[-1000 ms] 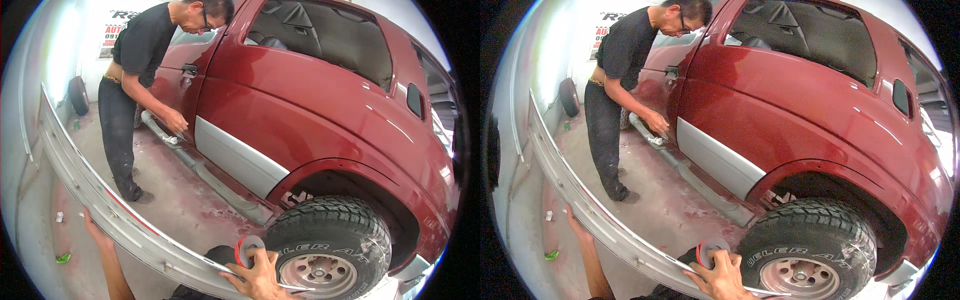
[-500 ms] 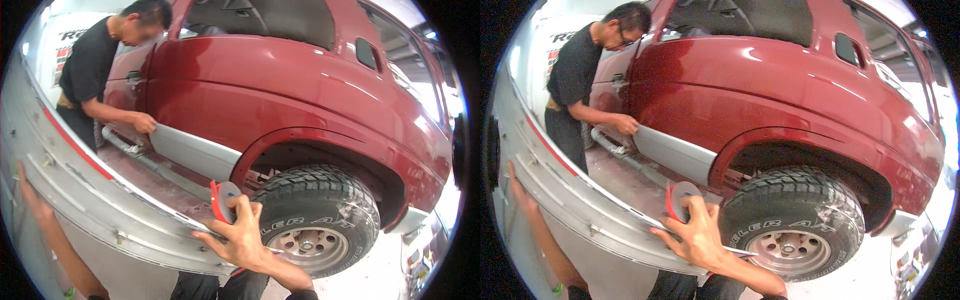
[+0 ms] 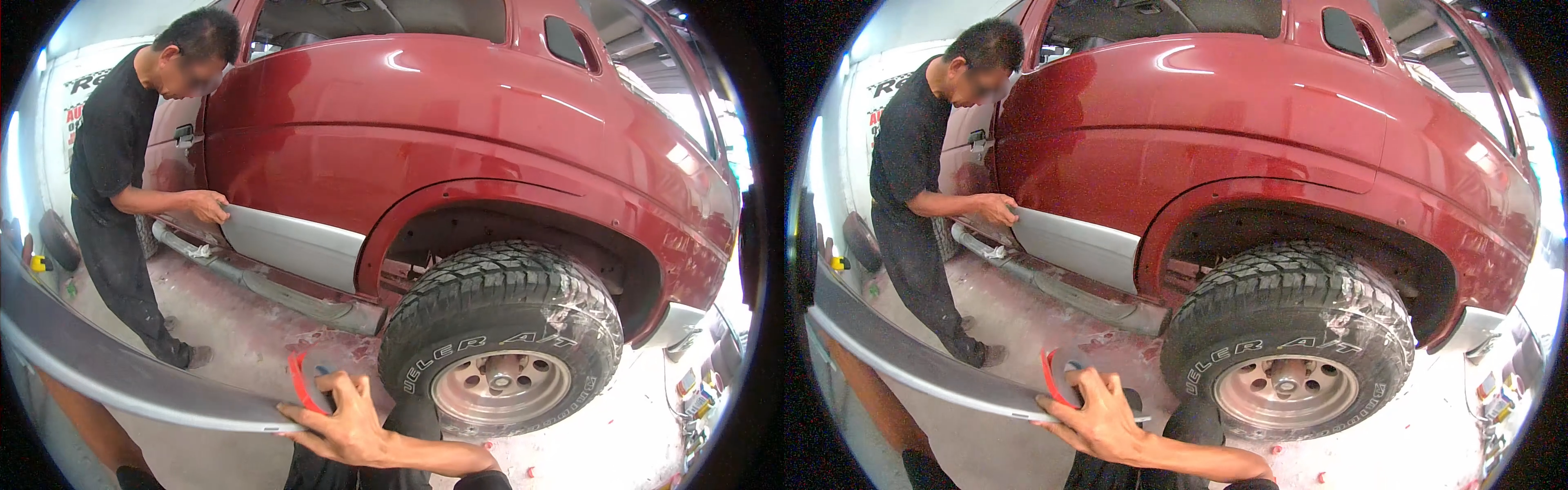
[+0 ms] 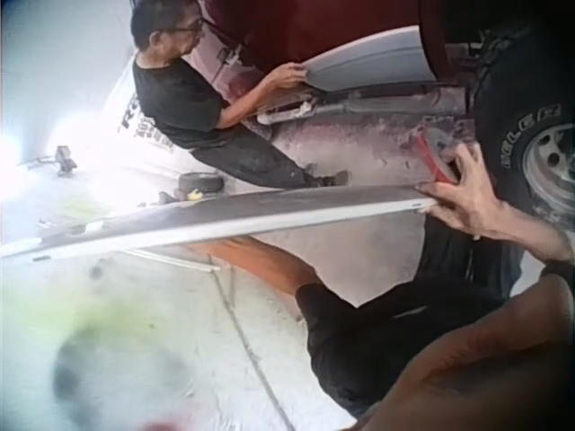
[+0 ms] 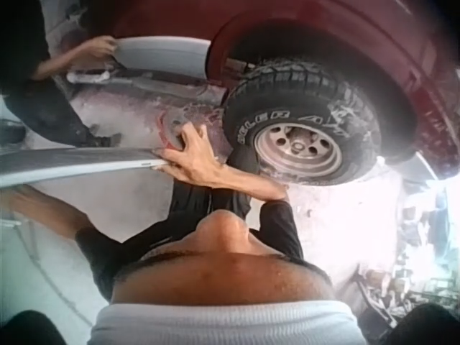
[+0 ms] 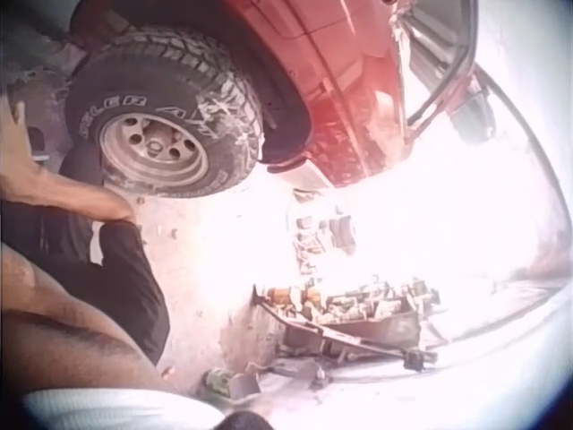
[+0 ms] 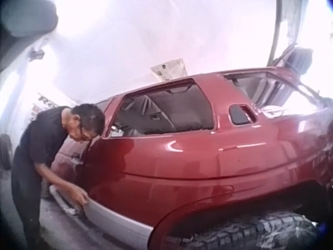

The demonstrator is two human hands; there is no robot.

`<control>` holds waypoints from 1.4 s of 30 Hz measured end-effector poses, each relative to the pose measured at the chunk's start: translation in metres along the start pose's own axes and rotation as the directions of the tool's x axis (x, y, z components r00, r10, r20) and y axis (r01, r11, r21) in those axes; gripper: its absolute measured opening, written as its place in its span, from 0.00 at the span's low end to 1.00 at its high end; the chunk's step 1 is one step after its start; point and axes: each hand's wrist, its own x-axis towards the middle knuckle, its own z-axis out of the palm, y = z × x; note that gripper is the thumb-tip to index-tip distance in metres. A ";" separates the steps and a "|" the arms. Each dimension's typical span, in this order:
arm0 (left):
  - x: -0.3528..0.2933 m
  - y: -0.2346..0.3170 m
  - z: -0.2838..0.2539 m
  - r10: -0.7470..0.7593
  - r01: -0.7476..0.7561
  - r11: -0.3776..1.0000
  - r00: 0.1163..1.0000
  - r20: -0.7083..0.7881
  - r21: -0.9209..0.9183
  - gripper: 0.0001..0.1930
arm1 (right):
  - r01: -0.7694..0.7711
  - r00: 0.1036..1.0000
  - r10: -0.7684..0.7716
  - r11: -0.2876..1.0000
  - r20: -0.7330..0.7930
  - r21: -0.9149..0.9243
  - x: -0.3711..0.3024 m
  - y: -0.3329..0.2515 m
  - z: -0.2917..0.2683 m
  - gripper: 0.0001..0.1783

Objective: Applying adhesive tape and trimming it on a vehicle body trim piece.

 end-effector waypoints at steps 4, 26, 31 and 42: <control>0.019 -0.016 0.030 0.018 -0.021 0.999 0.993 0.116 0.027 0.27 | -0.019 1.000 0.019 0.998 -0.001 0.066 -0.012 -0.001 0.021 0.27; 0.032 -0.171 0.255 0.090 -0.064 0.996 0.670 0.737 -0.064 0.22 | -0.285 0.956 0.293 0.936 -0.008 0.205 -0.019 -0.024 0.015 0.28; -0.132 -0.102 0.311 0.178 -0.260 0.966 0.654 0.735 -0.002 0.22 | -0.342 0.820 0.476 0.853 -0.317 0.394 -0.026 -0.032 -0.023 0.21; -0.336 -0.173 0.297 0.005 -0.182 0.983 0.032 0.999 0.001 0.20 | -0.853 0.491 0.864 0.503 -0.111 0.141 -0.174 -0.075 -0.028 0.17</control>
